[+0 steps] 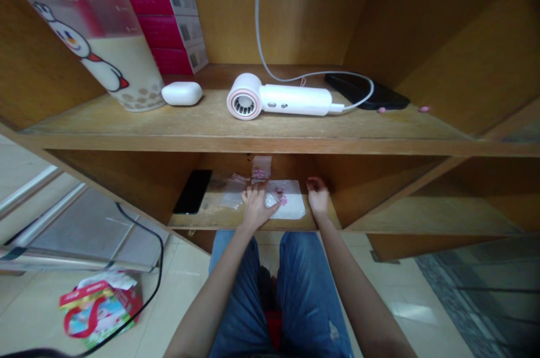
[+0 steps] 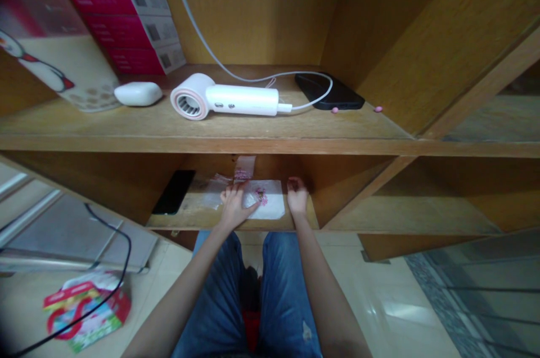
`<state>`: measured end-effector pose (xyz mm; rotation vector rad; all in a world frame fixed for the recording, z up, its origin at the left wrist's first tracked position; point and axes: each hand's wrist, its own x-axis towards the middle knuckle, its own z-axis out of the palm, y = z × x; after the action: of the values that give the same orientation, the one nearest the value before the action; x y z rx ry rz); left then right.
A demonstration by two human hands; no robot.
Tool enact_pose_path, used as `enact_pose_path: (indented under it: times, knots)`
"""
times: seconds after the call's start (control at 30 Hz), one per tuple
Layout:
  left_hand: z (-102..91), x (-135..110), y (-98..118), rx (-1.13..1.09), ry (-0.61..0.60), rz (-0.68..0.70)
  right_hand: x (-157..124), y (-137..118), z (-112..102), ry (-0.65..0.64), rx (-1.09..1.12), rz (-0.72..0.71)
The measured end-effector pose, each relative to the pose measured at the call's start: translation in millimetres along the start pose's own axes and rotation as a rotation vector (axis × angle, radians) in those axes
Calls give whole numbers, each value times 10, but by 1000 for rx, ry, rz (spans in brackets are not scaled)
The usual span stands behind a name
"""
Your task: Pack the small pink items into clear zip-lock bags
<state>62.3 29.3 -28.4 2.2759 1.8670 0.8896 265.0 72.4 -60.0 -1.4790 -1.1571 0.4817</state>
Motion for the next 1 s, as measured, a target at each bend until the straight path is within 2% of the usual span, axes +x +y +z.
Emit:
enact_pose_path:
  times: [0.23,0.37,0.57,0.7,0.83,1.0]
  knots:
    - [4,41,-62,-16,-7,-117,-34,-71,34,-181,-201,-66]
    - [11,29,-89,-50,36,-120,-47,-172,7,-245,-297,-109]
    - [52,8,-151,-120,171,-95,15,-523,82,-641,-504,-332]
    - [54,9,-168,-142,180,-88,59,-731,243,-812,-581,-454]
    - [43,16,-158,-141,157,-95,98,-738,397,-901,-599,-390]
    - [33,24,-147,-120,116,-96,148,-616,514,-962,-452,-284]
